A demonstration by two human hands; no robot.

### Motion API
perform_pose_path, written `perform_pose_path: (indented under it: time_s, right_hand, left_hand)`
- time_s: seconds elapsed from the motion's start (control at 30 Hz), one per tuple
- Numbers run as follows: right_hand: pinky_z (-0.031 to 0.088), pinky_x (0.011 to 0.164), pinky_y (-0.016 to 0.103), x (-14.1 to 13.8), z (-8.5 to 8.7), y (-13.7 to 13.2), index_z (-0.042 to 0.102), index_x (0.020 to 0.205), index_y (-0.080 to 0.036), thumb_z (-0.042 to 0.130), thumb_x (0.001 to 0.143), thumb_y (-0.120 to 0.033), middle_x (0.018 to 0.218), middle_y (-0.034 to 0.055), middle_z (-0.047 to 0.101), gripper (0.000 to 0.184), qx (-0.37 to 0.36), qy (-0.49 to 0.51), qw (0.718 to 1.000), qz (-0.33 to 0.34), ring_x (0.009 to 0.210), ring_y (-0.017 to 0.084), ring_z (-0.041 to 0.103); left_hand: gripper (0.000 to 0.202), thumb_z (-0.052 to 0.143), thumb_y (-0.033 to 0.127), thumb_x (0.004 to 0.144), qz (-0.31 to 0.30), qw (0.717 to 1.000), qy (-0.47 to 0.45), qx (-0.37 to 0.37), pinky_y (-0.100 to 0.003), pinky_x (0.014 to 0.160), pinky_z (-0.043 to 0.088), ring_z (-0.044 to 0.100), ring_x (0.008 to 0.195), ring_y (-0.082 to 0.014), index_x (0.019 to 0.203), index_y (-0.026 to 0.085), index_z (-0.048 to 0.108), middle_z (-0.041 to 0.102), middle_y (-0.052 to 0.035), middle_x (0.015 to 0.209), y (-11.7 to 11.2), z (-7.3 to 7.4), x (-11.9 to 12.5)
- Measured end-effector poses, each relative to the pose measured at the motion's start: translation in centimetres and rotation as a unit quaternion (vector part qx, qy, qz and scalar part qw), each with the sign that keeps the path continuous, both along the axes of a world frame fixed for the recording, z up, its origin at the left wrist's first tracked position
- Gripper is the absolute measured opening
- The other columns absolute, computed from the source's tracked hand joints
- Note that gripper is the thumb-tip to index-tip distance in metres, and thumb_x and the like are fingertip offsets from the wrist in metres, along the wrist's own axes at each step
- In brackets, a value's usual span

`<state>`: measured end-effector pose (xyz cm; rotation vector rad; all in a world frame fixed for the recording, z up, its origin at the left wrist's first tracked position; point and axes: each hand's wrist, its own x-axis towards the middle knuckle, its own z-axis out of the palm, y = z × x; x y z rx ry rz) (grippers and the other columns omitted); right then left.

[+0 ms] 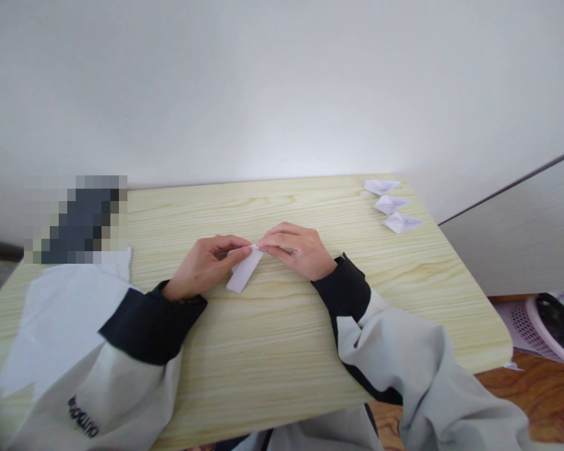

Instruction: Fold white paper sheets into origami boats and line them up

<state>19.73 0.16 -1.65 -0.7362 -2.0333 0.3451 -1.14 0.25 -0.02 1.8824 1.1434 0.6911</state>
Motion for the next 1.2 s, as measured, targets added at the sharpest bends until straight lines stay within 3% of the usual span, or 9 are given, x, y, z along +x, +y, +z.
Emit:
perform_pose_path:
  time_s: [0.23,0.5,0.7,0.87,1.07,1.2]
  right_hand:
    - [0.055,0.075,0.027,0.09,0.07,-0.14,0.07,0.092,-0.025,0.055,0.089,-0.025,0.089,0.0036,0.07,0.015,-0.007,-0.011,1.0,0.023,0.083,0.014,0.066]
    - [0.055,0.076,0.026,0.05,0.02,-0.23,0.069,0.095,-0.023,0.055,0.089,-0.022,0.091,0.0044,0.069,0.015,0.008,-0.027,0.999,0.037,0.084,0.013,0.065]
    - [0.055,0.078,0.027,0.11,0.05,-0.25,0.068,0.096,-0.024,0.052,0.091,-0.023,0.093,0.0037,0.069,0.017,-0.007,-0.036,0.999,0.037,0.086,0.013,0.065]
    - [0.054,0.077,0.028,-0.06,0.25,-0.44,0.067,0.092,-0.023,0.054,0.09,-0.025,0.09,0.0043,0.069,0.014,-0.032,-0.014,0.998,0.048,0.084,0.014,0.064]
    - [0.047,0.066,0.027,0.01,0.59,-0.66,0.061,0.093,-0.018,0.055,0.085,-0.024,0.083,0.0027,0.066,0.012,-0.129,-0.016,0.991,0.01,0.069,0.012,0.058]
    - [0.041,0.061,0.025,-0.02,0.46,-0.4,0.06,0.077,-0.017,0.053,0.086,-0.027,0.067,0.0006,0.059,0.016,-0.129,-0.075,0.989,0.005,0.062,0.011,0.051]
  left_hand:
    - [0.033,0.057,0.045,0.082,0.011,0.998,-0.027,-0.059,-0.022,0.055,0.043,0.059,0.065,-0.0144,0.085,0.015,0.071,0.07,-0.0028,0.078,0.01,0.46,-0.08]
    - [0.034,0.056,0.045,0.083,-0.021,0.997,-0.034,-0.066,-0.023,0.058,0.045,0.059,0.071,-0.0157,0.086,0.015,0.071,0.071,-0.0046,0.082,0.11,0.53,-0.2]
    - [0.037,0.055,0.048,0.083,-0.02,0.996,-0.031,-0.081,-0.021,0.053,0.042,0.057,0.064,-0.0136,0.086,0.015,0.071,0.069,-0.0028,0.076,0.13,0.57,-0.26]
    - [0.033,0.056,0.046,0.083,-0.011,0.997,-0.024,-0.077,-0.02,0.051,0.04,0.056,0.063,-0.0126,0.085,0.016,0.071,0.069,-0.0017,0.076,0.14,0.63,-0.16]
    - [0.031,0.056,0.043,0.082,0.022,0.999,0.008,-0.043,-0.02,0.05,0.038,0.054,0.058,-0.011,0.082,0.016,0.07,0.067,0.0008,0.071,-0.07,0.41,0.23]
    - [0.027,0.056,0.04,0.082,0.018,1.0,0.023,-0.001,-0.021,0.056,0.041,0.056,0.062,-0.0123,0.078,0.017,0.07,0.068,0.0009,0.07,-0.1,0.39,0.47]
